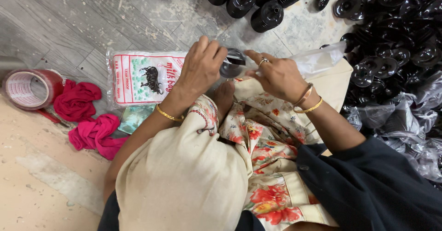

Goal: The person sits on the floor and packs black plastic bottle-shaped parts into small clear plastic bags one at a time, taking each part from a pile on the floor, inserting it into a bag, and setting filled bags aside near a cardboard box.

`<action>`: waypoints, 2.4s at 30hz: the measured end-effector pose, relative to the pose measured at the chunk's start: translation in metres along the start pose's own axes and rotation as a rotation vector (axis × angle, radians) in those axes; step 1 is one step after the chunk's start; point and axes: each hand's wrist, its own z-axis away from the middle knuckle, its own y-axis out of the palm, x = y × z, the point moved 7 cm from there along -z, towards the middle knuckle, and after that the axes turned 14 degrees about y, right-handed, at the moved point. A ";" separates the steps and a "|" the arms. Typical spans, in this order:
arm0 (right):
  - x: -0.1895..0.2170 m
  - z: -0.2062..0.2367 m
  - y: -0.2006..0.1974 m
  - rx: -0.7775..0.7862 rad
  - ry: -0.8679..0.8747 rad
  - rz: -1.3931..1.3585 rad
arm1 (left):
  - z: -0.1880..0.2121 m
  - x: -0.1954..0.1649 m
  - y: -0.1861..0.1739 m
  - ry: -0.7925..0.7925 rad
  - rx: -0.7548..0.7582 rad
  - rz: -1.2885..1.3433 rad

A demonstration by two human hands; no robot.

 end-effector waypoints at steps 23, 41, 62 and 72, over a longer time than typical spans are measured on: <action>-0.043 0.009 0.069 0.656 0.538 -1.728 | -0.032 -0.045 -0.005 0.299 -0.029 0.479; -0.023 -0.001 0.028 0.110 0.230 -1.023 | -0.028 -0.008 -0.017 -0.061 -0.189 0.578; -0.001 0.006 -0.013 -0.218 0.252 -0.758 | -0.035 -0.044 -0.039 0.166 -0.228 0.165; -0.019 0.021 -0.005 -0.161 0.323 -1.074 | -0.032 -0.045 -0.030 0.101 -0.240 0.282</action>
